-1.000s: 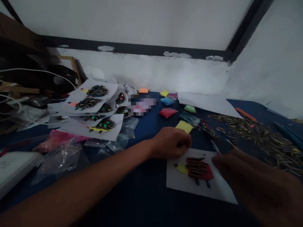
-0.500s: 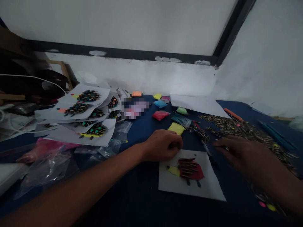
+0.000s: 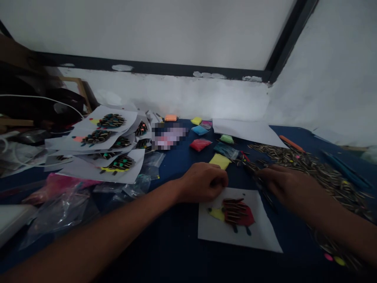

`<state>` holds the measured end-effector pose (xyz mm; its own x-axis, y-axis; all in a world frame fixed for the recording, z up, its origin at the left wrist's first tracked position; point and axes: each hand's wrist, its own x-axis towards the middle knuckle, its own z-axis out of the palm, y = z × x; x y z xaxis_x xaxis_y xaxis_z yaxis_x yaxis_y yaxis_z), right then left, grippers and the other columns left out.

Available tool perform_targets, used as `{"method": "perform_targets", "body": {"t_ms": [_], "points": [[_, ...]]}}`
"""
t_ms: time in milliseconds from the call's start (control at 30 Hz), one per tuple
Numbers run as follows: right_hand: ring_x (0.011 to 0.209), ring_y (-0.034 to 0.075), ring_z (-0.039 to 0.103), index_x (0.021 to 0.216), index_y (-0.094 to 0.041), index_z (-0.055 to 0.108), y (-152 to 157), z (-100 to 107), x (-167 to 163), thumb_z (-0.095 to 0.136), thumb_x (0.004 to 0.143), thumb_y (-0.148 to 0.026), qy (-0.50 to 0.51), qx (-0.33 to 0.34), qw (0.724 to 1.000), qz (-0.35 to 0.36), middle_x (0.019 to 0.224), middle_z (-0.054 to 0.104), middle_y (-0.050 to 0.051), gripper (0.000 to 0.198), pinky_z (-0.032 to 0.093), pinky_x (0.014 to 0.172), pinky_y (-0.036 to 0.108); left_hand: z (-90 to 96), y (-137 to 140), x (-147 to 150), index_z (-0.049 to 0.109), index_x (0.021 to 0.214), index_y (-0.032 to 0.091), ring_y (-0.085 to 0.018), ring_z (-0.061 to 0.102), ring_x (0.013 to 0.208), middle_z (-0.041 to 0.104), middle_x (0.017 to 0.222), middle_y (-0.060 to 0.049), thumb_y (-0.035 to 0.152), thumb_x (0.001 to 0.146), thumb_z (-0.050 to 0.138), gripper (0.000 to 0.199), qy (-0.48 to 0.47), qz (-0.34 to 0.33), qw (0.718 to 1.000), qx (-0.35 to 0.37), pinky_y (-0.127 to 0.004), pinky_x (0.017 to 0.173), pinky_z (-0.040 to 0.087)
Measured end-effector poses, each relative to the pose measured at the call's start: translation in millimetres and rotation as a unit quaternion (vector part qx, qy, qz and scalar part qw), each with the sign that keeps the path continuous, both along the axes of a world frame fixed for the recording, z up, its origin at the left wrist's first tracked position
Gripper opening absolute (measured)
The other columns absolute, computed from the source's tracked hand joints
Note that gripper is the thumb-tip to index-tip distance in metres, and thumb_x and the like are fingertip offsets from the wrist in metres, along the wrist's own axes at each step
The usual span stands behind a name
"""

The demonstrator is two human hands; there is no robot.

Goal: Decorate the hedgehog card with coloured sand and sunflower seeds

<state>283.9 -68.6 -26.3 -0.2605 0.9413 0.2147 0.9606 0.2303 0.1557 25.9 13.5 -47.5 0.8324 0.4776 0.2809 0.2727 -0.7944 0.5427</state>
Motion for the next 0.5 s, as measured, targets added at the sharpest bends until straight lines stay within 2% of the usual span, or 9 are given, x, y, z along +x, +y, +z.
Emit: {"method": "perform_targets", "body": {"t_ms": [133, 333, 500], "points": [[0.071, 0.022, 0.071, 0.100, -0.020, 0.074, -3, 3, -3, 0.043, 0.095, -0.025, 0.019, -0.034, 0.999, -0.004, 0.096, 0.073, 0.010, 0.032, 0.049, 0.055, 0.031, 0.8, 0, 0, 0.071, 0.085, 0.017, -0.011, 0.057, 0.070, 0.067, 0.084, -0.002, 0.010, 0.076, 0.054, 0.020, 0.002, 0.002, 1.000, 0.002, -0.023, 0.066, 0.039], [0.071, 0.025, 0.070, 0.097, -0.019, 0.070, -5, 2, -5, 0.043, 0.095, -0.026, -0.011, -0.028, 0.996, -0.082, 0.091, 0.072, 0.010, 0.028, 0.045, 0.053, 0.031, 1.9, -1, 0, 0.071, 0.085, 0.017, -0.011, 0.058, 0.071, 0.068, 0.084, -0.002, 0.010, 0.076, 0.054, 0.021, 0.003, 0.003, 1.000, -0.002, -0.023, 0.065, 0.039], [0.064, 0.023, 0.066, 0.088, -0.020, 0.058, -12, 7, -7, 0.039, 0.095, -0.025, 0.006, -0.028, 0.995, -0.095, 0.084, 0.068, 0.010, 0.021, 0.041, 0.052, 0.030, 0.2, 1, 1, 0.071, 0.086, 0.017, -0.011, 0.057, 0.070, 0.067, 0.083, -0.002, 0.011, 0.077, 0.054, 0.021, 0.000, 0.000, 1.000, 0.002, -0.022, 0.065, 0.038]]}}
